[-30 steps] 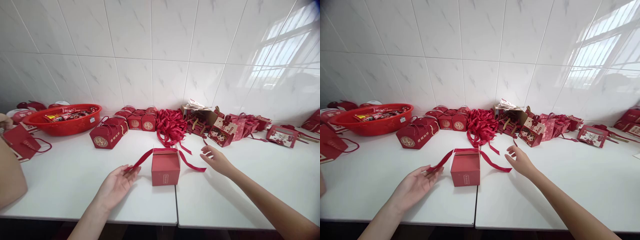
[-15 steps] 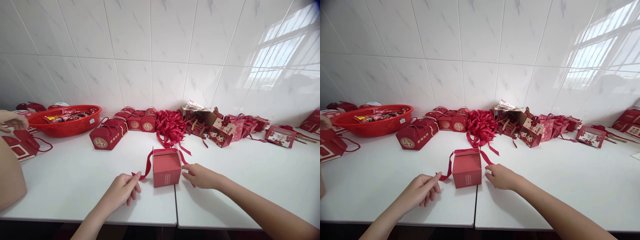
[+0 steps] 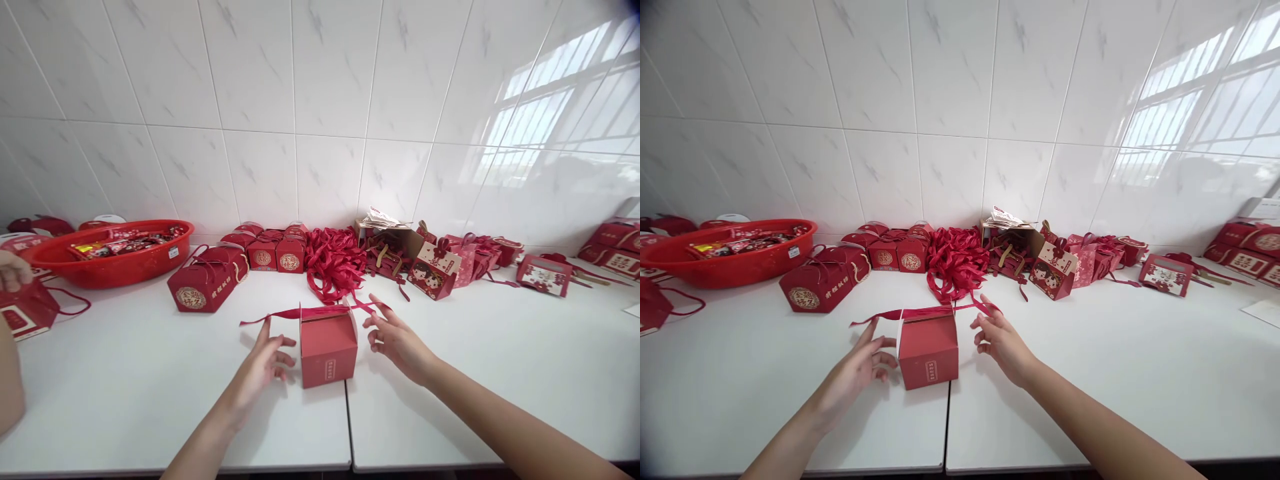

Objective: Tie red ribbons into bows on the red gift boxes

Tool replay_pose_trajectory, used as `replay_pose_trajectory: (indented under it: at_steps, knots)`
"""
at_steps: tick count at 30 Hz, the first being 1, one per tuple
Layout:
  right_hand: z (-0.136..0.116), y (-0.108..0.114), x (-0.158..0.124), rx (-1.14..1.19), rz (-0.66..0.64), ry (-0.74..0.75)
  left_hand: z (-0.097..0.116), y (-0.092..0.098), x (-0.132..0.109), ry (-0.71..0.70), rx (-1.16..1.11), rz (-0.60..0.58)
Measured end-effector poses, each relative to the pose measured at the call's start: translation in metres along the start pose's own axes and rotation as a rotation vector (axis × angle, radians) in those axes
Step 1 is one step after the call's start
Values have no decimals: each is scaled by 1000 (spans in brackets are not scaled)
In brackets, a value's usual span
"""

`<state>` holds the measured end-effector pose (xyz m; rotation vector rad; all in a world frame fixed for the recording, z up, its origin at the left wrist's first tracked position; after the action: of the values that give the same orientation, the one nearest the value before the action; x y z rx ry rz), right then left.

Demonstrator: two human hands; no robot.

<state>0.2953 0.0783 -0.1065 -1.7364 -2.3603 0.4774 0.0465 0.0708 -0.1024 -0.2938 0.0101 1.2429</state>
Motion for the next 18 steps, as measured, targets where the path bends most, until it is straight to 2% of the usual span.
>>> replay_pose_trajectory:
  at_steps: [3,8,10,15,18]
  knots:
    - [-11,7,1,258,-16,57,14,3,3,-106,-326,25]
    - [-18,18,4,428,1,121,19,2,9,-114,-671,41]
    - [-17,21,5,434,32,129,19,3,11,-136,-736,55]
    - [-15,28,3,396,101,130,17,13,7,-157,-815,177]
    - [-22,29,-2,359,118,153,19,14,1,-145,-846,173]
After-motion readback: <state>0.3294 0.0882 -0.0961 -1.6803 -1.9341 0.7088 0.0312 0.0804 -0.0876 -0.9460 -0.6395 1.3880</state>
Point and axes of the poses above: each hand's wrist, its own x-axis towards the middle knuckle, its own y-axis out of the back of the hand, z = x × y, the point moved 8 cm from there along x, towards the middle knuckle, and after that the axes turned 14 degrees about -z, right-handed, at the moved point
